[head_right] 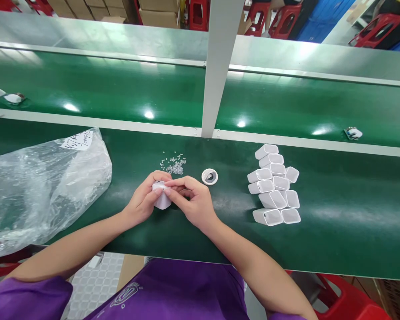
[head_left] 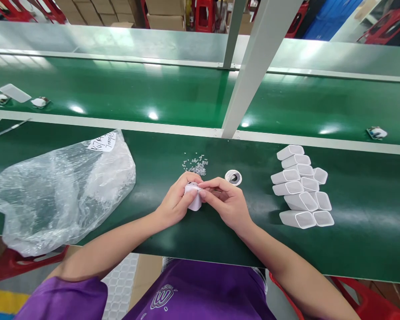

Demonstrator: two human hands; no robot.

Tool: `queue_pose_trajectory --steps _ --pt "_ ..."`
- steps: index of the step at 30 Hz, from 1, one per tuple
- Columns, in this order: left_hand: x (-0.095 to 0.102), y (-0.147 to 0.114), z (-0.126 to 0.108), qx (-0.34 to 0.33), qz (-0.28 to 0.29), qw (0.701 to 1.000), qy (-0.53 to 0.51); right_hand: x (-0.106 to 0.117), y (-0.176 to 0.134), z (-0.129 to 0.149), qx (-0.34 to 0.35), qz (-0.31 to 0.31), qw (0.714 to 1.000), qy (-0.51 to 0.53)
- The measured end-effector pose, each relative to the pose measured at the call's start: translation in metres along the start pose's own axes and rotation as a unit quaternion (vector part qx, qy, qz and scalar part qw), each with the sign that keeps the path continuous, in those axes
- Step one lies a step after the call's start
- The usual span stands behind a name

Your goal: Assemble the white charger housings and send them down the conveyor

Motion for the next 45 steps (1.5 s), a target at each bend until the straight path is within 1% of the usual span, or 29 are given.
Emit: queue_pose_trajectory --steps 6,11,15,18,22,29,35,39,43,45 --pt "-0.001 0.001 -0.002 -0.069 -0.004 0.997 0.013 0.001 -0.001 -0.001 0.019 -0.005 1.0 -0.011" --pt "0.0 0.001 -0.003 -0.095 -0.012 0.995 0.031 0.001 -0.002 0.0 0.025 0.0 1.0 -0.019" --pt "0.0 0.001 -0.004 -0.114 -0.024 0.992 0.038 0.001 -0.003 0.001 0.051 -0.005 0.998 -0.035" --pt "0.0 0.001 -0.003 -0.114 -0.028 0.992 0.052 0.0 -0.004 0.002 0.061 -0.012 0.997 -0.05" --pt "-0.001 0.001 -0.001 -0.107 -0.033 0.992 0.062 0.0 -0.006 0.001 0.057 -0.02 0.996 -0.06" --pt "-0.002 0.001 -0.002 -0.133 -0.043 0.988 0.069 0.0 -0.005 -0.003 0.041 -0.028 0.997 -0.06" --pt "-0.004 0.003 0.003 -0.145 -0.041 0.984 0.09 0.001 -0.003 -0.009 0.026 -0.039 0.997 -0.058" --pt "-0.004 0.007 0.004 -0.132 -0.035 0.985 0.102 0.002 0.0 -0.013 0.014 -0.044 0.998 -0.036" --pt "-0.003 0.008 0.002 -0.095 -0.023 0.994 0.05 0.001 0.001 -0.013 -0.028 -0.019 0.999 0.022" --pt "-0.003 0.008 0.002 -0.084 -0.016 0.996 0.029 0.0 0.001 -0.012 -0.039 -0.011 0.999 0.029"
Point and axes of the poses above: each hand's wrist, its own y-axis towards the middle knuckle, its own x-axis out of the back of the hand, z = x × y, the point moved 5 cm from there along y, towards the middle knuckle, and after that the axes turned 13 degrees about -z, right-handed, at the moved point
